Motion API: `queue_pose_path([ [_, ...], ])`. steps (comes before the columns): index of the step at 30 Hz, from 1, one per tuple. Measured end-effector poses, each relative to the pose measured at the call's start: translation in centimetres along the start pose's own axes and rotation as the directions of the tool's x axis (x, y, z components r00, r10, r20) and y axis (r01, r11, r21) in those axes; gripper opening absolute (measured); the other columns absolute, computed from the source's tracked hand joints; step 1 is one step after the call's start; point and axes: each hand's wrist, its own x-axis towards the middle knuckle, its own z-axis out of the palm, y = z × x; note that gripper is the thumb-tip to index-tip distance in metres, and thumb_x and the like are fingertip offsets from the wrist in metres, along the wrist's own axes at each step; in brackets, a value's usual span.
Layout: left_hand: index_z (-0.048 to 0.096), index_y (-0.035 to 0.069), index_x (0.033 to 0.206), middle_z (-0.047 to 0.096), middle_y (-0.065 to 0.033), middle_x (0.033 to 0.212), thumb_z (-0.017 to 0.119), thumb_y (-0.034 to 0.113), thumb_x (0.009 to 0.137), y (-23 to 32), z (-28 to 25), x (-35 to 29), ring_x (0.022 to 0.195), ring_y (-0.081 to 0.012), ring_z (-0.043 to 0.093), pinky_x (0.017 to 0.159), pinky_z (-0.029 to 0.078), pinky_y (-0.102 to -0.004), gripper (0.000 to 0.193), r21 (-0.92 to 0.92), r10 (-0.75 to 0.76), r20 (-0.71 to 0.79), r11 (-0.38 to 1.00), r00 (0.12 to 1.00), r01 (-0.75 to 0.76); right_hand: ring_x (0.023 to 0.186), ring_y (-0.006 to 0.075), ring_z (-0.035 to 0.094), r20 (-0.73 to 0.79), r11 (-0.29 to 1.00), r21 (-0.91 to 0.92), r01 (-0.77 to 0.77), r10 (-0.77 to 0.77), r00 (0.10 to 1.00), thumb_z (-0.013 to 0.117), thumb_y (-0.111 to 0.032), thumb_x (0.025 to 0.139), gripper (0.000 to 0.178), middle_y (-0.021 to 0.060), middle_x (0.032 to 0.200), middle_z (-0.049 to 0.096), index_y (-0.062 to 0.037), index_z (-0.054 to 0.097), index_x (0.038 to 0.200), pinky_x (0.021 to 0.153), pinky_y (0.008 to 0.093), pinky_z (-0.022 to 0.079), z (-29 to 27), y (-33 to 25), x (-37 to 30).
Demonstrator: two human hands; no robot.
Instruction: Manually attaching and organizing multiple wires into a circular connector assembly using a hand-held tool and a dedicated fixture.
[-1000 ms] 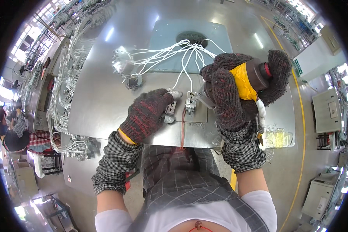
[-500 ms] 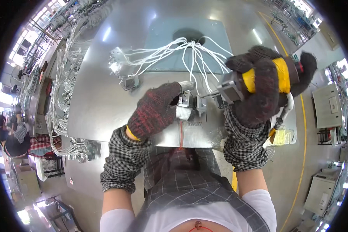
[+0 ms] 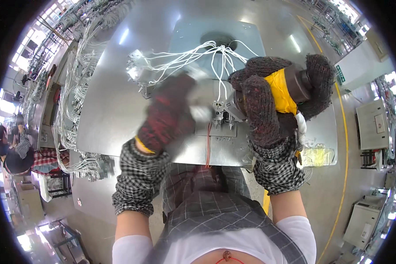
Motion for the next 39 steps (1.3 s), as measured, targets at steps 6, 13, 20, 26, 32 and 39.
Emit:
queue_pose_path([
  [6,0.055,0.005,0.131,0.065,-0.0114,0.117,0.071,0.010,0.081,-7.0,-2.7,0.9,0.108,-0.0263,0.063,0.093,0.049,-0.0384,0.053,0.204,-0.493,-0.076,0.843,0.867,0.497,0.093,0.0282,0.065,0.004,0.975,0.162,-0.152,0.153,0.988,0.069,-0.016,0.090,0.050,0.0183,0.117,0.057,-0.0220,0.044,0.133,0.084,0.0429,0.061,-0.3,0.3,0.1],
  [13,0.059,0.002,0.125,0.066,-0.0081,0.107,0.075,0.003,0.080,-2.7,-2.3,0.2,0.094,-0.0177,0.065,0.080,0.055,-0.0305,0.048,-0.683,-0.500,0.082,0.602,0.862,0.414,0.081,0.0236,0.066,-0.059,0.994,0.098,-0.050,0.056,0.997,0.071,-0.012,0.088,0.060,0.0170,0.107,0.061,-0.0207,0.037,0.138,0.073,0.0386,0.060,-0.1,0.1,-0.2],
  [20,0.066,0.006,0.118,0.067,-0.0122,0.097,0.087,0.032,0.070,2.5,0.9,-0.6,0.088,-0.0234,0.068,0.076,0.054,-0.0328,0.058,-0.348,0.006,0.035,0.938,0.999,0.007,0.063,0.0221,0.067,-0.067,0.996,0.089,-0.015,0.021,0.998,0.069,-0.007,0.086,0.072,0.0169,0.089,0.067,-0.0203,0.027,0.144,0.058,0.0377,0.059,-2.4,0.3,1.9],
  [26,0.065,0.010,0.118,0.068,-0.0105,0.094,0.085,0.044,0.068,3.0,1.6,0.4,0.080,-0.0257,0.067,0.074,0.054,-0.0347,0.064,-0.529,-0.171,0.275,0.795,0.946,0.297,0.072,0.0266,0.068,-0.301,0.899,0.415,0.138,-0.007,0.954,0.067,-0.002,0.084,0.074,0.0146,0.091,0.065,-0.0197,0.029,0.144,0.067,0.0485,0.060,-2.2,0.7,2.6],
  [32,0.065,0.009,0.116,0.068,-0.0112,0.094,0.084,0.045,0.068,2.9,1.3,1.0,0.085,-0.0279,0.069,0.075,0.054,-0.0372,0.063,-0.343,-0.102,0.304,0.916,0.947,0.209,0.079,0.0251,0.068,-0.243,0.951,0.302,-0.068,0.146,0.959,0.072,-0.004,0.083,0.077,0.0139,0.095,0.064,-0.0202,0.029,0.145,0.071,0.0461,0.060,0.8,-1.2,1.6],
  [39,0.063,0.008,0.117,0.068,-0.0129,0.096,0.081,0.046,0.071,2.9,1.0,0.9,0.092,-0.0311,0.068,0.080,0.053,-0.0406,0.063,-0.267,-0.102,0.363,0.941,0.926,0.208,0.087,0.0228,0.067,-0.137,0.970,0.205,-0.130,0.160,0.978,0.074,-0.005,0.084,0.078,0.0158,0.105,0.063,-0.0164,0.028,0.146,0.078,0.0416,0.060,-0.4,-0.4,0.6],
])
